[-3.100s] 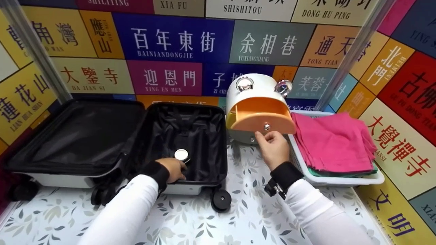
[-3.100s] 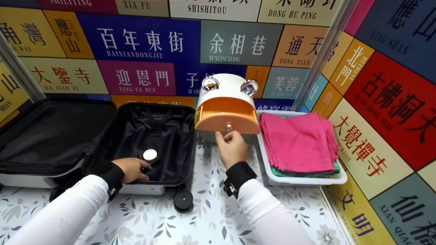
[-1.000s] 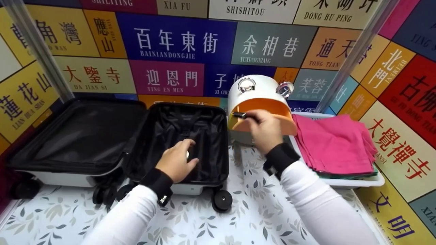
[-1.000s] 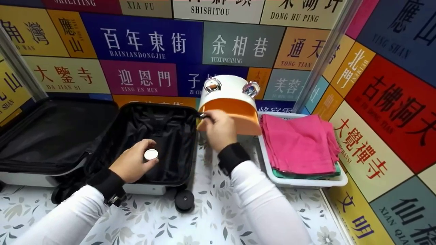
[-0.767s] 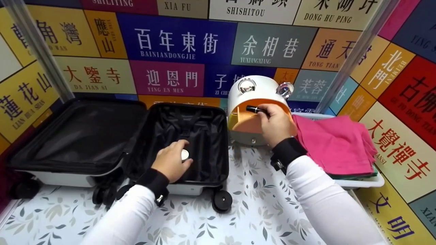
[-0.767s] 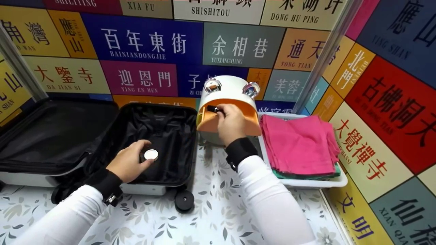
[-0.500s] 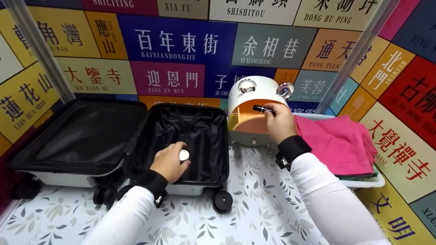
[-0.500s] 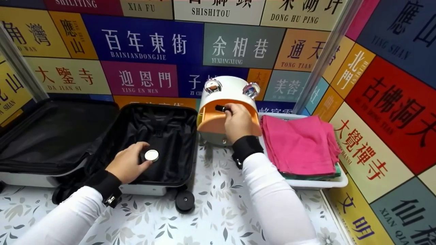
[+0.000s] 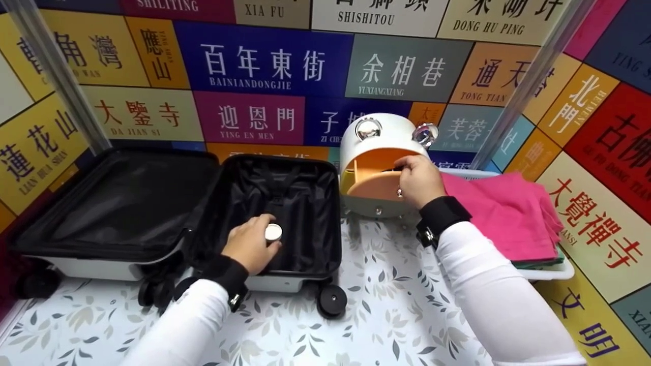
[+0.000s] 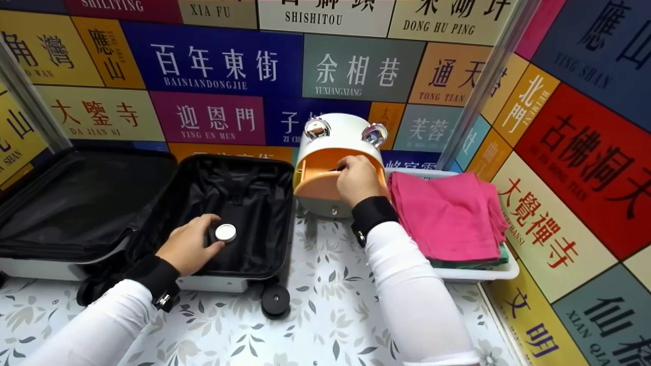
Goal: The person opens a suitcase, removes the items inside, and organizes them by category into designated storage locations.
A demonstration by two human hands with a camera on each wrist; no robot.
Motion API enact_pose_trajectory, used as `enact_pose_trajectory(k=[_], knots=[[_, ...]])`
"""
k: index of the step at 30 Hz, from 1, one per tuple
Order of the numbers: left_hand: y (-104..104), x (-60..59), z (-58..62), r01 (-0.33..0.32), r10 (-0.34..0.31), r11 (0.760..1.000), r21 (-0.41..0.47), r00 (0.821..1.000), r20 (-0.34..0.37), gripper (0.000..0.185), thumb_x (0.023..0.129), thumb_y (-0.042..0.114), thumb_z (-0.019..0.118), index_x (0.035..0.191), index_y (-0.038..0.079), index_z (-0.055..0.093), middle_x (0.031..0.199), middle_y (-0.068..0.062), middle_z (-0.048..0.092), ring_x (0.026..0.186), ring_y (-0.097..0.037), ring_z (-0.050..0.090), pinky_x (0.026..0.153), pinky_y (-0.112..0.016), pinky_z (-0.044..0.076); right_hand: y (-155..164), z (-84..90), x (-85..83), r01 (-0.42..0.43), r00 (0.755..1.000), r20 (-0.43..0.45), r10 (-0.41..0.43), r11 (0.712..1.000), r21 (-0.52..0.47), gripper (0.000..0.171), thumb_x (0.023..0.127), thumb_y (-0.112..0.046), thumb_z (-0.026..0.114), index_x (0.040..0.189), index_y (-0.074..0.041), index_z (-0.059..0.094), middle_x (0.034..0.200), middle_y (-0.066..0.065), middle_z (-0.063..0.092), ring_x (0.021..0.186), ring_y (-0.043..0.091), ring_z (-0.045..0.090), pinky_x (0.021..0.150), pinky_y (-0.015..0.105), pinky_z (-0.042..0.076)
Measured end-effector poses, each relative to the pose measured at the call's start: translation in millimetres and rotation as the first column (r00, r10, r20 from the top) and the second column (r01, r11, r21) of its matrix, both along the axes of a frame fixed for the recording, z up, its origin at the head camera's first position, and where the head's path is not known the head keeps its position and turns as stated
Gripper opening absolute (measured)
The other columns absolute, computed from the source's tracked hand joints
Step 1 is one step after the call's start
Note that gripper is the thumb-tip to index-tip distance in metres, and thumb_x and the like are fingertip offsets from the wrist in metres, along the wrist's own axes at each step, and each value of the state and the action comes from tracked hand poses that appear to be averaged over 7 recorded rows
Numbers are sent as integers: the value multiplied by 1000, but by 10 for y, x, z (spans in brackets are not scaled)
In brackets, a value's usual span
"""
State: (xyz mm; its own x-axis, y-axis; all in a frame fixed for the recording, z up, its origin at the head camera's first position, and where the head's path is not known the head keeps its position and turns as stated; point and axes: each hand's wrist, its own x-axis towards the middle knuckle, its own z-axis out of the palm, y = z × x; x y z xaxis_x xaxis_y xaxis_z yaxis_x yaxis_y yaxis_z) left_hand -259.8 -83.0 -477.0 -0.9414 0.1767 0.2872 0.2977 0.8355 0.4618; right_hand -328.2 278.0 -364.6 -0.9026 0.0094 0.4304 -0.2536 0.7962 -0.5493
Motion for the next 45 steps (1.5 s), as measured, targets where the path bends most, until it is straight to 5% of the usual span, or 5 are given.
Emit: enact_pose_trajectory(k=[16,26,30,35,45], knots=[[-6,2,-40,-7,8,1000,-16,1000,10,56,93,27,78,141,6,58,138,-21,67,130,-41,62,111,-60,44,83,-47,-29,-22,1000,-21,23,998,56,48,107,-23,54,66,-2,66,66,12,62,72,36,62,67,39,45],[-9,2,-31,-7,7,1000,-18,1000,9,56,93,28,78,141,5,58,137,-22,67,130,-41,62,111,-61,43,79,-78,-16,-5,1000,-20,6,999,50,50,108,-25,54,61,-10,56,60,4,53,68,33,58,65,37,43],[-8,1,-17,-8,8,1000,-15,1000,10,57,93,29,78,141,5,58,139,-22,66,132,-41,61,113,-61,42,85,-116,-5,-4,998,-62,7,999,52,46,108,-25,55,69,-4,65,69,14,62,79,37,64,74,43,47],[-10,0,-14,-27,27,1000,-10,1000,3,57,92,29,79,141,6,59,142,-21,64,133,-43,59,114,-63,40,91,-189,-4,-1,996,-91,7,998,58,37,108,-25,54,106,3,77,111,24,75,116,44,63,109,51,43],[-29,-17,26,-83,86,996,-30,993,76,70,91,37,78,150,8,54,163,-26,42,154,-55,30,124,-70,24,40,-560,109,71,961,-266,-69,997,0,64,95,-22,74,151,1,52,161,29,39,150,50,29,128,61,16]])
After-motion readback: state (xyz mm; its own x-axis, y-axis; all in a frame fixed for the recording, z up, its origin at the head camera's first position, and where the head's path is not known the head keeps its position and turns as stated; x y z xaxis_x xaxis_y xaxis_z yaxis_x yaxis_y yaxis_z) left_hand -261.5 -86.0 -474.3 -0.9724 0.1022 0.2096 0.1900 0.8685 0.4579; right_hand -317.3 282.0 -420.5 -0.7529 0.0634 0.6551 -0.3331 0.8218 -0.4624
